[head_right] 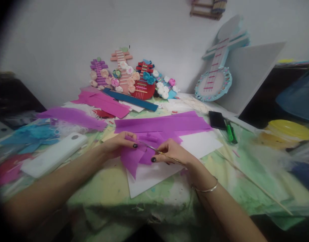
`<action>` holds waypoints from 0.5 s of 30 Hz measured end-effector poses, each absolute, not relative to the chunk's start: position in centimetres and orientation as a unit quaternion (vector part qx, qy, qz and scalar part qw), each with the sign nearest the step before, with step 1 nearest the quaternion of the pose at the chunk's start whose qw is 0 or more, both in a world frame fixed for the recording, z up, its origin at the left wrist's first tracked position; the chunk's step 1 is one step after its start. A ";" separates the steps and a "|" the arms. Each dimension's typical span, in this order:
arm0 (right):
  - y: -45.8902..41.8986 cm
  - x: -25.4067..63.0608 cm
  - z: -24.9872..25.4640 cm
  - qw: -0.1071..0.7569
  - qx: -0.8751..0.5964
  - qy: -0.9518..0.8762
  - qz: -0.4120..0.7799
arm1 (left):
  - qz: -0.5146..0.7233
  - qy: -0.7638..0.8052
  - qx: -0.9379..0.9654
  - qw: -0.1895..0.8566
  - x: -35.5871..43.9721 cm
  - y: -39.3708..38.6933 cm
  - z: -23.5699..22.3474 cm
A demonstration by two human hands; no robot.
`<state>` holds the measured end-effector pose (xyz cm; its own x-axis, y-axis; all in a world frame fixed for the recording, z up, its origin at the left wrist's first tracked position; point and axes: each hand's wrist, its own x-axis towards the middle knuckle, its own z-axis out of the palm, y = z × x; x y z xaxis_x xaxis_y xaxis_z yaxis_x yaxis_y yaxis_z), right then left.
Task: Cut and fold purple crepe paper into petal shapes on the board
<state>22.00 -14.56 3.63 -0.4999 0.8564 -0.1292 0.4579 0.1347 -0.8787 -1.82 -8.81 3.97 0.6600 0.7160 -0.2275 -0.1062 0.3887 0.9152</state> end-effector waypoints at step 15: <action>-14.5 21.3 3.5 0.204 -0.456 -0.729 0.468 | 0.257 0.349 0.481 0.762 -1.0 -9.5 3.7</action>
